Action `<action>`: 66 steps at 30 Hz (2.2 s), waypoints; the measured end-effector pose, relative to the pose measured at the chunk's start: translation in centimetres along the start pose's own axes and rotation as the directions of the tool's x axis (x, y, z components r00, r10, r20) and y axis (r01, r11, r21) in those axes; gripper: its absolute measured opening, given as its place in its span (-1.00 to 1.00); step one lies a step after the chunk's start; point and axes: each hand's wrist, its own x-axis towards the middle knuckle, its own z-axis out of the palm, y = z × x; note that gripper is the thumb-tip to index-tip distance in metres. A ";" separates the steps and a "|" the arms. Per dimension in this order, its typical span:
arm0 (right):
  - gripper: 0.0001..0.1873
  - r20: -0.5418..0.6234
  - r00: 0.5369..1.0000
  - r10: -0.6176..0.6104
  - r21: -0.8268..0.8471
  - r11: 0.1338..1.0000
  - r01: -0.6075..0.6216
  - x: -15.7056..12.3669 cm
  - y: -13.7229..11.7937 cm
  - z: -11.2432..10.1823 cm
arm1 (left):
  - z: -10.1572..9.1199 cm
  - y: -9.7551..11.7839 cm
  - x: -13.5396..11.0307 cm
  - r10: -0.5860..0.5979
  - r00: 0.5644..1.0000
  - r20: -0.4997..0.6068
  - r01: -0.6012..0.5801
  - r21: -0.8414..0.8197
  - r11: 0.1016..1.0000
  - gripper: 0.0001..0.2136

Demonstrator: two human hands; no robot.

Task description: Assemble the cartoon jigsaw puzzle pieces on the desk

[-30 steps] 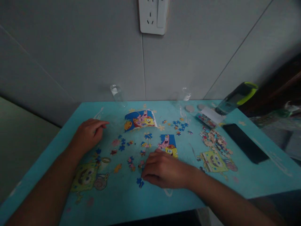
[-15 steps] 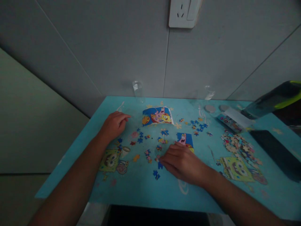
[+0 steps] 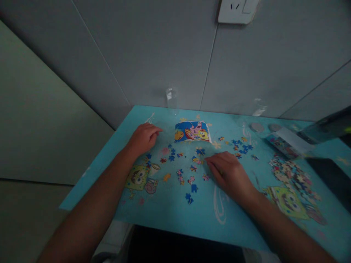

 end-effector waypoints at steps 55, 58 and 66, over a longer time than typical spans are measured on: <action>-0.94 0.338 0.931 -0.138 0.261 0.964 0.048 -0.4 -2.7 0.5 | 0.3 2.3 0.3 0.085 0.995 0.057 -0.085 -0.017 0.996 -0.69; -0.90 0.233 0.971 -0.051 0.306 0.952 -0.023 -0.3 -2.4 0.8 | 0.7 4.4 0.3 0.145 0.986 0.083 -0.137 -0.094 0.986 -0.65; -0.87 0.022 0.957 0.290 0.393 0.877 -0.275 0.0 -1.5 0.8 | 1.0 12.6 -0.3 0.351 0.909 0.224 -0.255 -0.366 0.895 -0.77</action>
